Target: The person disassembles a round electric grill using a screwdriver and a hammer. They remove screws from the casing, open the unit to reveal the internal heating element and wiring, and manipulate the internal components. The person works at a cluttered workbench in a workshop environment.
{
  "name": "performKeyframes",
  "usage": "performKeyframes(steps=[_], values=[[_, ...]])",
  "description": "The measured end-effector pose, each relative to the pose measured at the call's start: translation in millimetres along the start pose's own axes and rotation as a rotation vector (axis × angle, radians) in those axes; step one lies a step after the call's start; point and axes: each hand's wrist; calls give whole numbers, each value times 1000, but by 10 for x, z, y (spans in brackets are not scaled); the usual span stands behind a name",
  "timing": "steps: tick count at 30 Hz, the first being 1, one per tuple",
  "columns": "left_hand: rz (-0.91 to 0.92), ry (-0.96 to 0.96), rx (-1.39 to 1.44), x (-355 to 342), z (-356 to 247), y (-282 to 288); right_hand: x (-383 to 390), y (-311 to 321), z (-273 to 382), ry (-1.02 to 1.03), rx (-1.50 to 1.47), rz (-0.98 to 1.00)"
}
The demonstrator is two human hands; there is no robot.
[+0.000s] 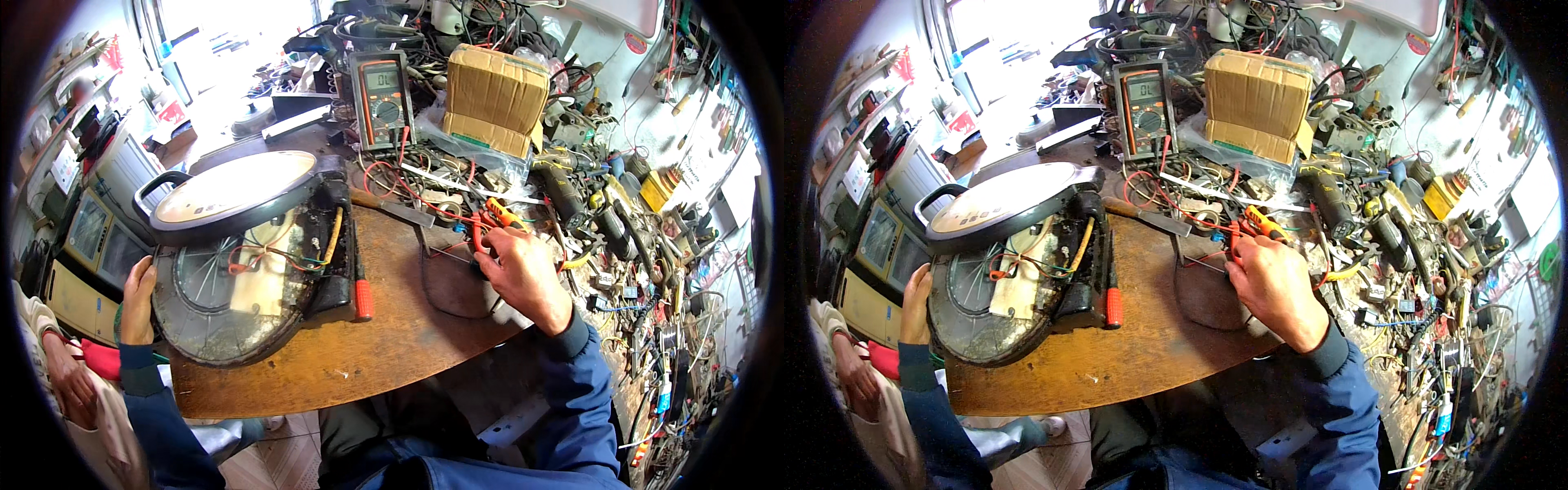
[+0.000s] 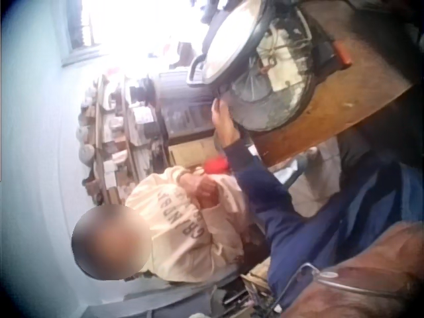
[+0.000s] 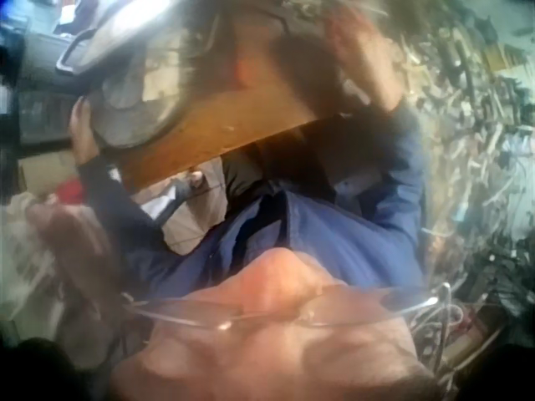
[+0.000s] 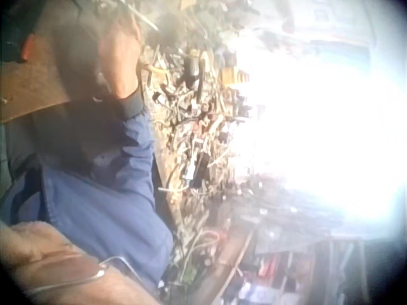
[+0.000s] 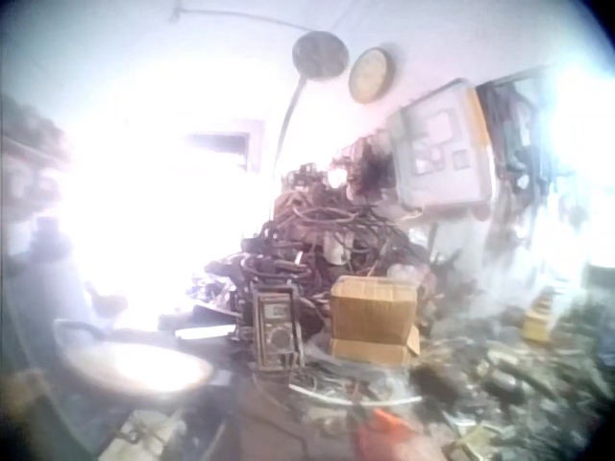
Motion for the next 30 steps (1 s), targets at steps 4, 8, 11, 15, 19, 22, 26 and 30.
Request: performKeyframes(steps=[4, 8, 11, 15, 19, 22, 26, 30], values=[[66, 78, 238, -10, 40, -16, 27, -141, -145, 45, 60, 37], [-128, -7, -139, -30, 70, -36, 24, -233, -134, -12, -63, 52], [-334, -177, -361, 196, -236, -147, -18, -211, -40, -13, -55, 152], [-164, 40, -280, 542, -991, -605, -160, -117, 43, -104, -70, 255], [185, 476, -60, 570, -1477, -1119, -265, 49, 204, -78, 61, 334], [181, 775, 346, 479, -1570, -1360, -298, 281, 435, -40, -102, 319], [206, 836, 335, 371, -1519, -1504, -302, 552, 856, -52, -306, 387], [206, 743, 415, 350, -1422, -1623, -304, 572, 1247, -83, -365, 487]])
Point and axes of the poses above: each hand's wrist, its own x-axis away from the middle knuckle, its own y-axis out of the back of the hand, z = x × y, and after that the axes turned 6 degrees about x, right-handed
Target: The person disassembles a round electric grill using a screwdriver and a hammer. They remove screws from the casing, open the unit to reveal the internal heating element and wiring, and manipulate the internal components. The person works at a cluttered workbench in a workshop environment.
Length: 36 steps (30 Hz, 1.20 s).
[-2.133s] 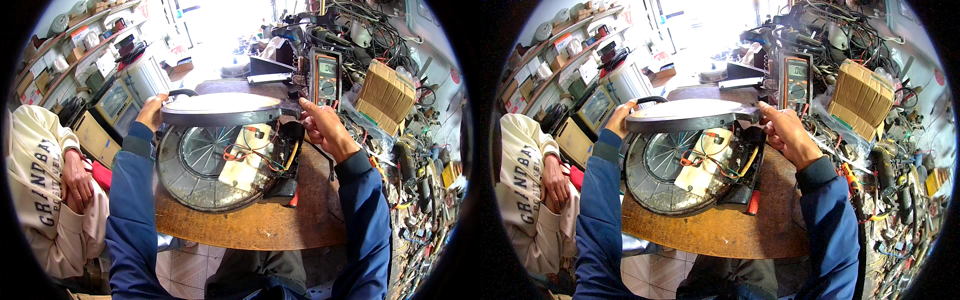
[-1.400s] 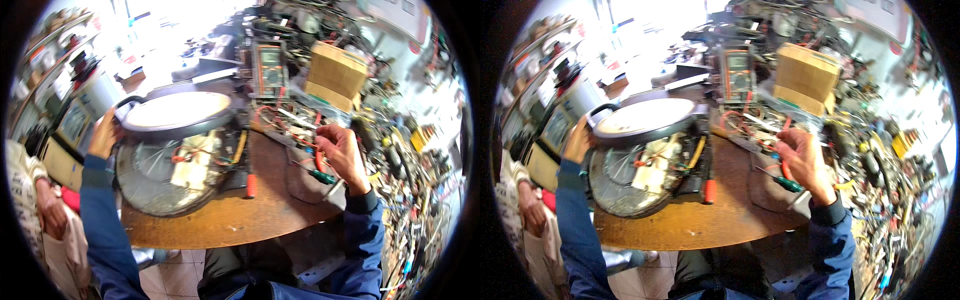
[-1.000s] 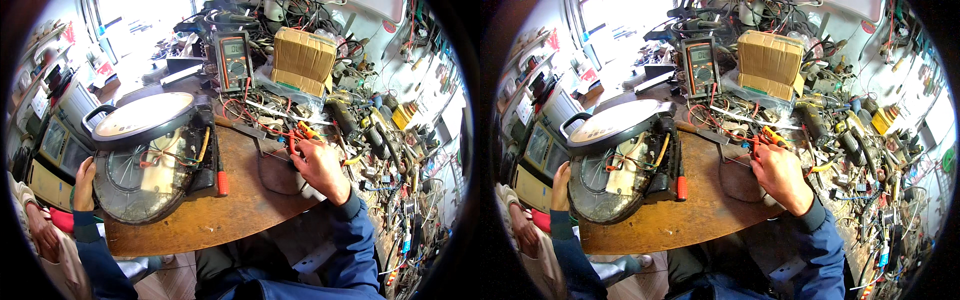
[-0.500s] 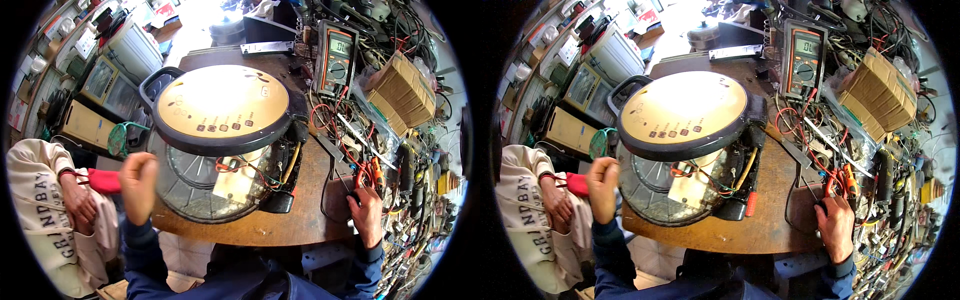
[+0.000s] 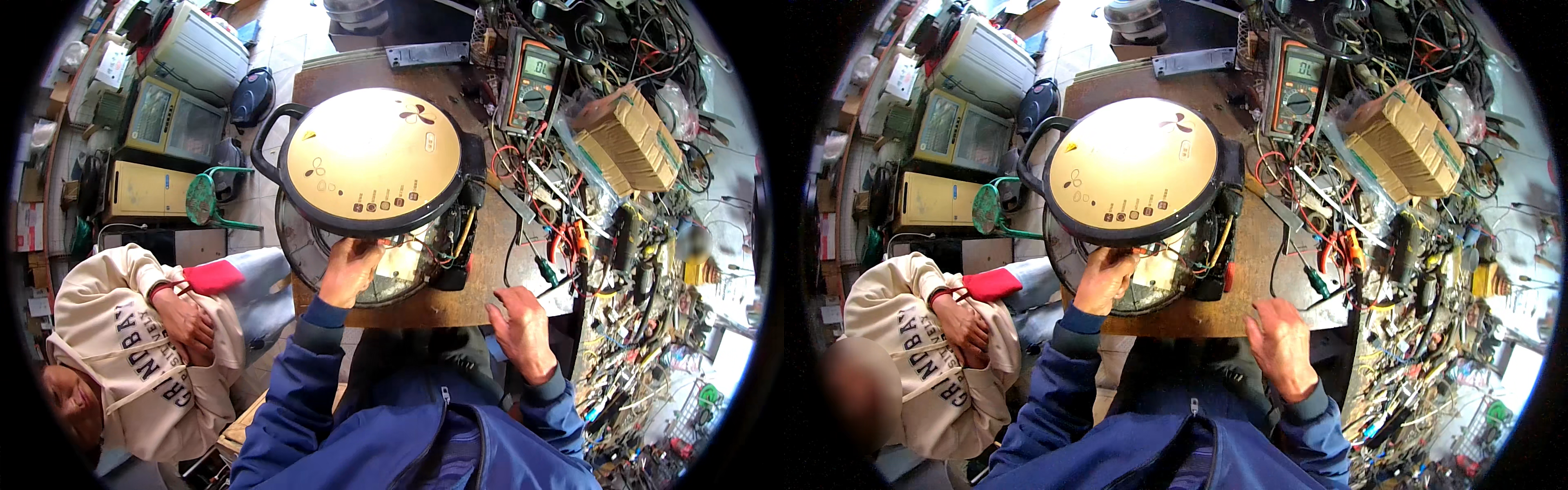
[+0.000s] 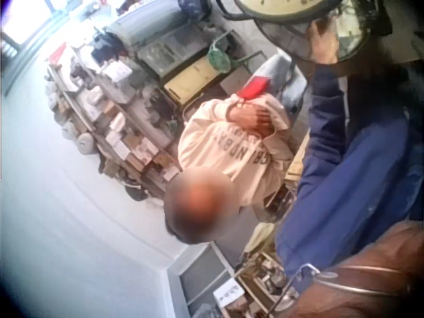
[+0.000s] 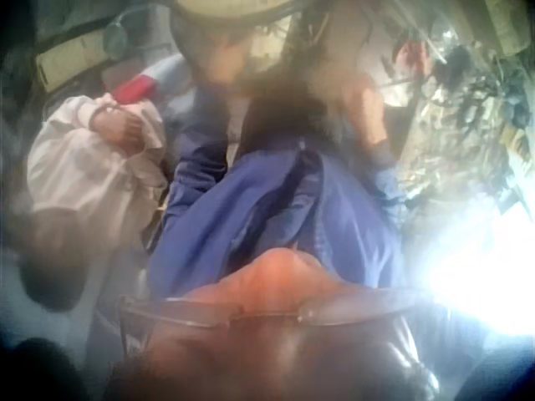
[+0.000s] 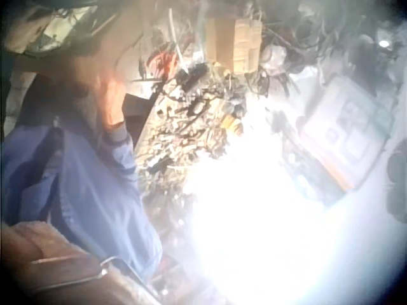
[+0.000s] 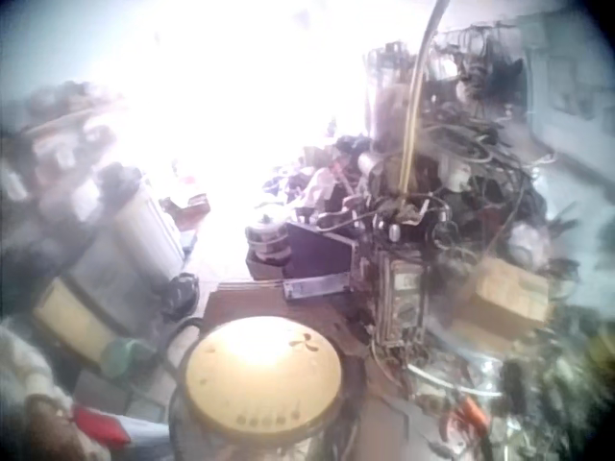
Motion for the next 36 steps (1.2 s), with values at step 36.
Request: performKeyframes(steps=[36], values=[[16, 238, -124, -89, -159, 52, 91, -36, -846, -425, -82, -294]])
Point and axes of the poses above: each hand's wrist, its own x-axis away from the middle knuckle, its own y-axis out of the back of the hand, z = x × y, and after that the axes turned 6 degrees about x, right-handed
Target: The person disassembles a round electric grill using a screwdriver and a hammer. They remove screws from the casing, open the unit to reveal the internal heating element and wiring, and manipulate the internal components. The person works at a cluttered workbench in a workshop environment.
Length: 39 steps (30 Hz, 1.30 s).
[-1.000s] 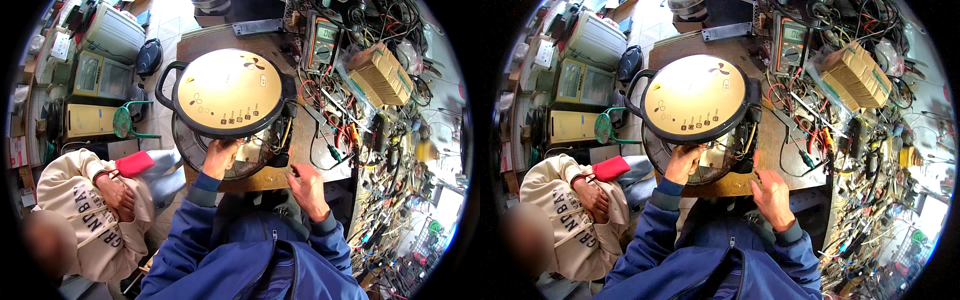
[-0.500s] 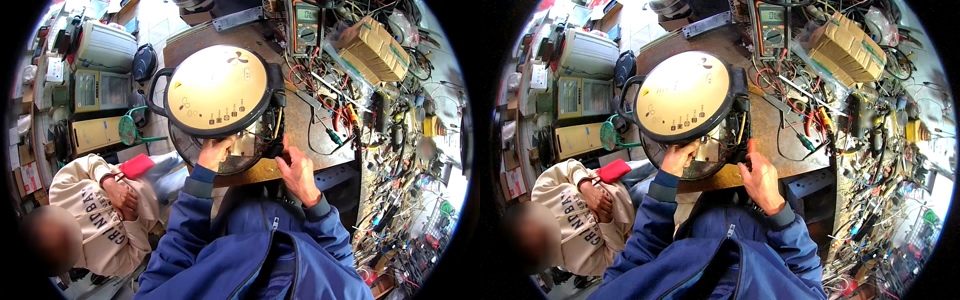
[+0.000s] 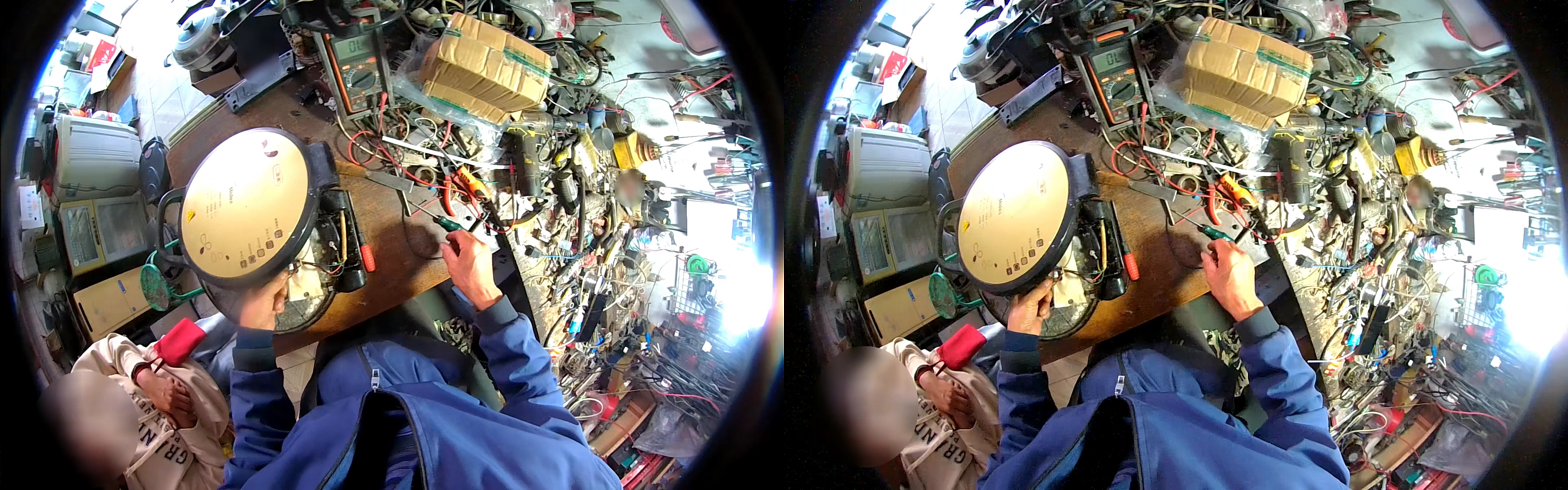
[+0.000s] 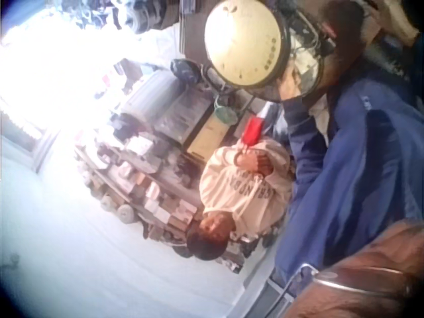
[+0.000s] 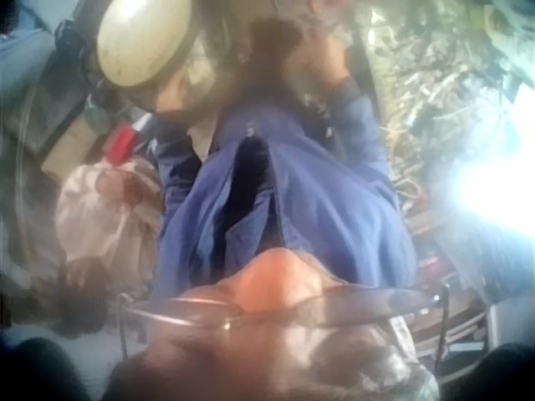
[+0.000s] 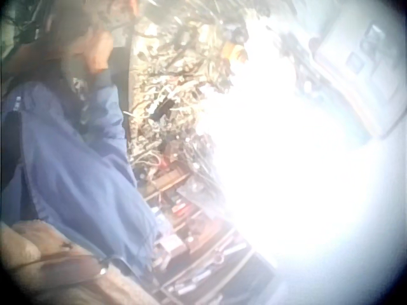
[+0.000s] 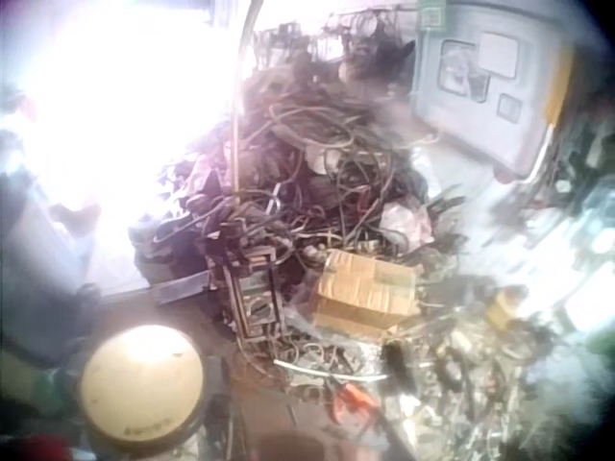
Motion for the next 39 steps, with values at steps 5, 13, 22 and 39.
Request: performKeyframes(steps=[5, 13, 22, 39], values=[[-34, 32, 13, -32, 47, 20, -82, 26, -150, -118, 30, 125], [-83, -10, -19, -75, 221, 157, -60, -514, 409, 188, -74, 286], [-29, -96, -1, -113, 279, 204, -38, -291, -38, 3, -118, 199], [-120, -64, -50, -99, 235, 119, -573, -99, -421, 3, 161, -26]])
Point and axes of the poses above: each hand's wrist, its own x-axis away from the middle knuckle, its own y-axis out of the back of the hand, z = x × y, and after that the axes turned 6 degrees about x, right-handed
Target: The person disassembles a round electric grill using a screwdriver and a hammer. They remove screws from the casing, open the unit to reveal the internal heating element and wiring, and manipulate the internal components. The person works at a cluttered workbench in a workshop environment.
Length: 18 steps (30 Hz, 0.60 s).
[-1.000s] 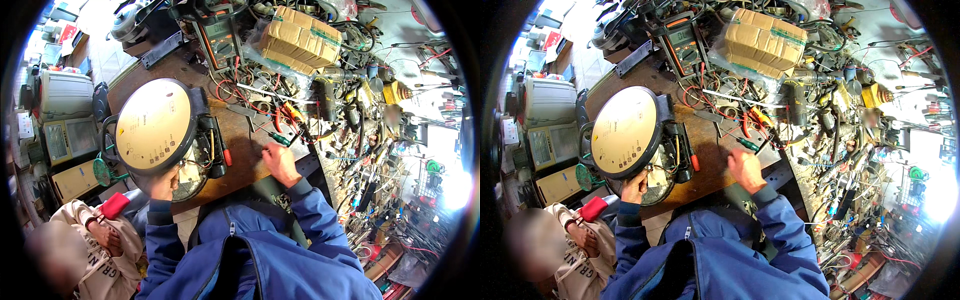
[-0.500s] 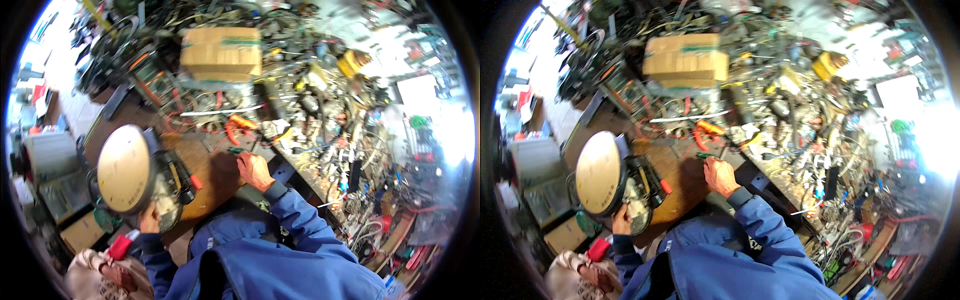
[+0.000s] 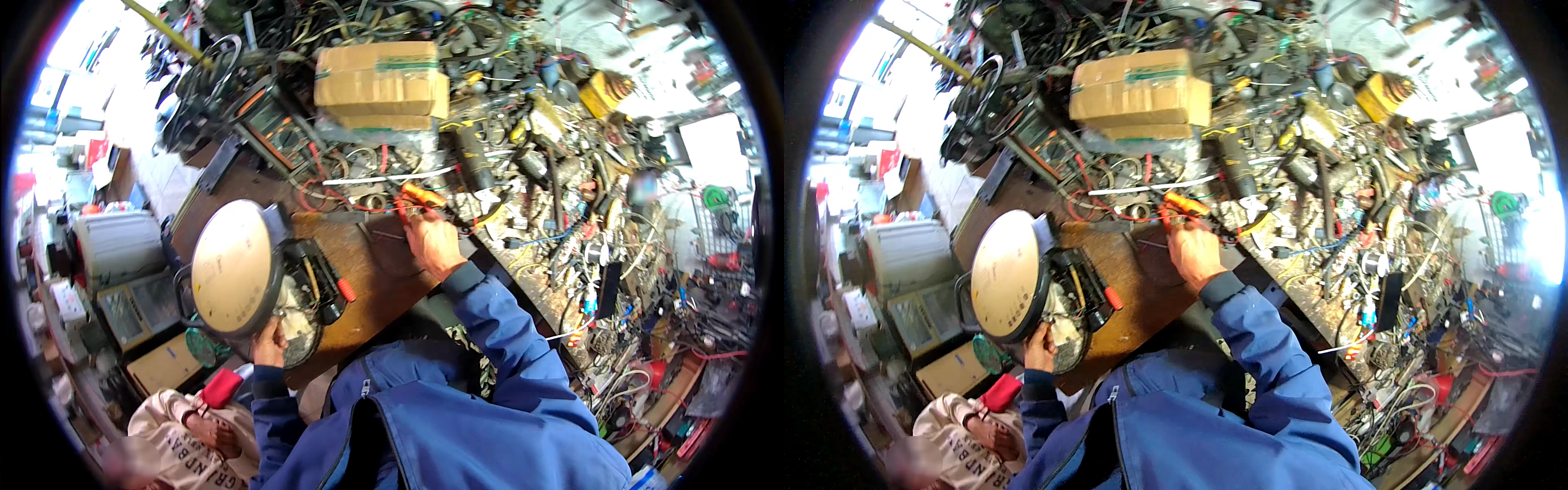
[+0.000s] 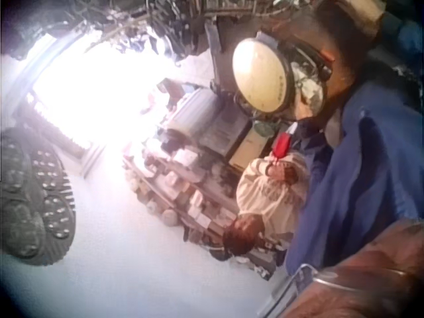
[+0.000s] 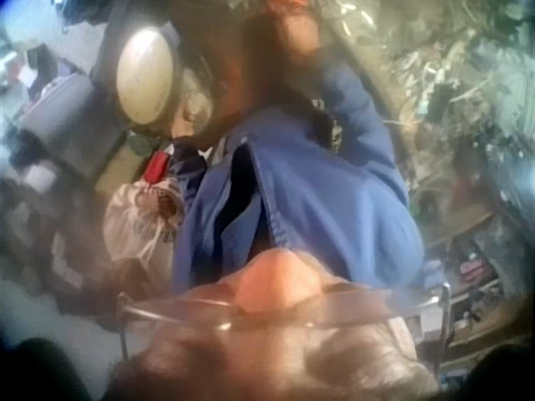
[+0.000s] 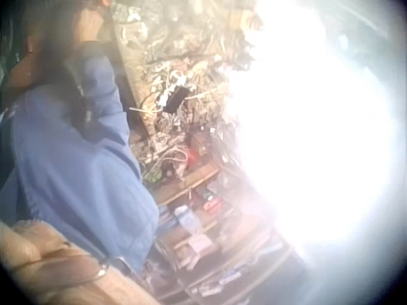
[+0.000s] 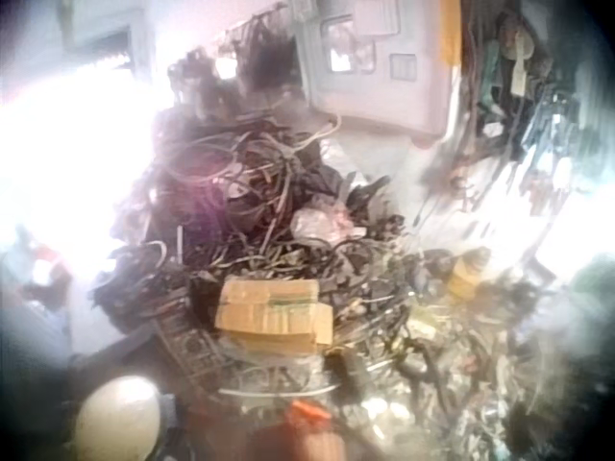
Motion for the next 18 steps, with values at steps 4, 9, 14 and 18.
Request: performKeyframes(steps=[4, 9, 14, 18], values=[[55, -17, 0, 51, -29, -32, -186, -331, 77, -111, 157, 35], [43, -42, -13, 73, -43, -67, -241, -379, 85, -91, 129, -68], [79, -53, -1, 61, -41, -55, -205, -195, 45, 117, 86, -186], [113, -59, -4, 59, -56, -53, -199, -64, -18, 358, 117, -185]])
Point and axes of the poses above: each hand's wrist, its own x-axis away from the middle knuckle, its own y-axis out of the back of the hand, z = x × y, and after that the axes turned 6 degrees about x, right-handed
